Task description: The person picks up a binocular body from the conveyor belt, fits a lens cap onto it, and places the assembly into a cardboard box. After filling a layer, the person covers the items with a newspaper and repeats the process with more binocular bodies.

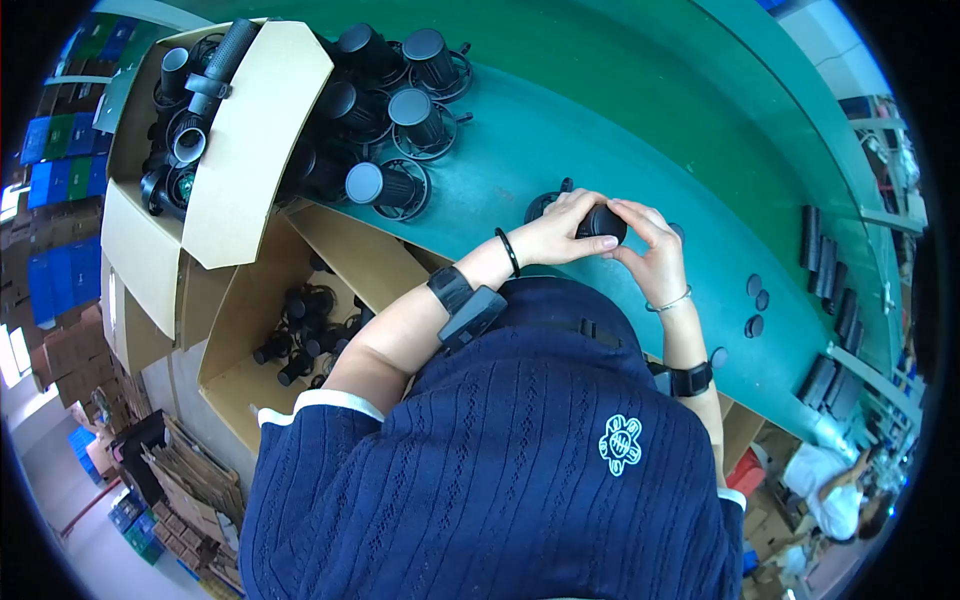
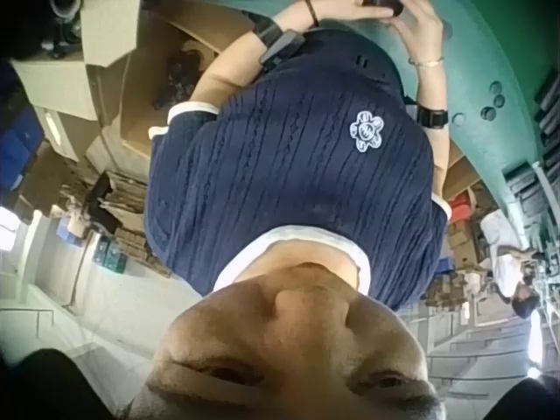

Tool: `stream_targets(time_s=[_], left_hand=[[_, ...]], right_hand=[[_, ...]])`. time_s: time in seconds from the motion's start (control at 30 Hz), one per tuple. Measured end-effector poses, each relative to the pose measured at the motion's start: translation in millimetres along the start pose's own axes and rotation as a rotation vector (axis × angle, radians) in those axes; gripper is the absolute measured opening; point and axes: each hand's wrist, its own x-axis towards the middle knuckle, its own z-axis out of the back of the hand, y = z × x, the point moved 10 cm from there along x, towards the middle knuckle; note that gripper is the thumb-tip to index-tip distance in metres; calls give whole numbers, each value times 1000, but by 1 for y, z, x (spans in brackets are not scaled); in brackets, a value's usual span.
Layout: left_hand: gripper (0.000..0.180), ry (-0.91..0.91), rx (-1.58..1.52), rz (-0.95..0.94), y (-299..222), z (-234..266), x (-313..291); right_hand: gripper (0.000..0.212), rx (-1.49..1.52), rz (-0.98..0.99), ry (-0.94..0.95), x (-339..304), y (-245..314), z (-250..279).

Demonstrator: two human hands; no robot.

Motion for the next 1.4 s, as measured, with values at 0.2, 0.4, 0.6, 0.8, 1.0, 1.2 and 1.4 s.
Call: stream_targets(time_s=[0.2,0.4,0.6,0.8,1.0,1.2,1.4], left_hand=[[61,-3,22,1,2,0,0],[61,-55,-36,1,4,3,0],[59,-2,6,15,3,-1,-1],[59,-2,-4,7,1,2,-1],[56,-19,8,-5,3,2,-1],[53,3,14,-3,3,3,-3],[61,-27,-200,9,3,8,-5]], right_hand=[[57,-91,-18,15,2,5,-1],[57,-91,1,-23,2,7,-1],[56,-188,-37,53,5,9,-4],[56,-105,-17,-24,3,7,0],[58,-195,-37,63,7,12,-6],[58,-130,21,51,9,20,-8],[33,582,-309,85,-3,-48,-40]])
